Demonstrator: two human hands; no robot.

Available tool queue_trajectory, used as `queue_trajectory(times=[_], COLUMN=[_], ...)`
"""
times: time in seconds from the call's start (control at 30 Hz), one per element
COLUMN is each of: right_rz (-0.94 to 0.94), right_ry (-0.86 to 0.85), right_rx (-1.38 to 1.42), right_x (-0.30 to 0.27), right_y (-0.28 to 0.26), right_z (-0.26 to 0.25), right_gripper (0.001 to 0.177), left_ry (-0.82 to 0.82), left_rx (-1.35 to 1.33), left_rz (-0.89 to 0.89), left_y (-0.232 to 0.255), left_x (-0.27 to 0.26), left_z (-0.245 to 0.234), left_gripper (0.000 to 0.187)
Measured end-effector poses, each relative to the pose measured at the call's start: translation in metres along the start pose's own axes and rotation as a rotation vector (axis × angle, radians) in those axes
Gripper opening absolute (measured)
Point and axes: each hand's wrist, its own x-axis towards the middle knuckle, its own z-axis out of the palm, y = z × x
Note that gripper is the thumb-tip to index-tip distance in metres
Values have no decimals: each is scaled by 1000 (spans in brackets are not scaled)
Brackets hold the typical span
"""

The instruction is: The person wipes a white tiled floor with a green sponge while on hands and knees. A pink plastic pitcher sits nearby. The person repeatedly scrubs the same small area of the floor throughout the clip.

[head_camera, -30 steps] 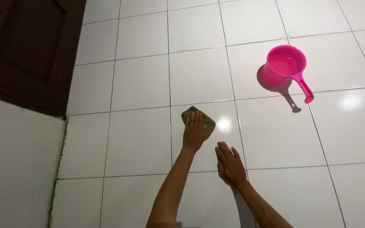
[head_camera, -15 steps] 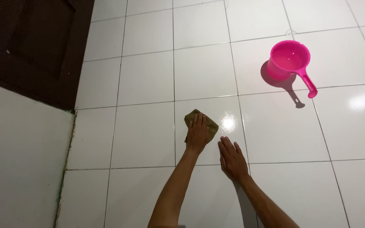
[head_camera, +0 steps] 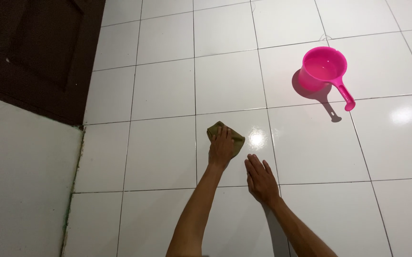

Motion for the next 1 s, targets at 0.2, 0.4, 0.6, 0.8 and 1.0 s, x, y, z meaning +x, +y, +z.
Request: queue_trajectory(times=[0.2,0.4,0.6,0.8,1.0], right_rz=[25,24,37,15,28], right_ry=[-36,-61,-77,-61,-49], right_rx=[34,37,65,39,53], right_x=[1,2,0,-1,-2], right_y=[-2,0,1,2,1], right_z=[-2,-3,1,4,6], right_gripper=[42,43,44,44,44], left_ry=[36,58,37,42,-78], left_rx=[40,21,49,46,-96], left_rz=[-9,-7,37,126,105], left_y=[-6,-6,20,24,37], left_x=[16,19,-33,-101,-149], left_z=[17,22,-31,-15,-34], left_gripper=[47,45,46,50,46])
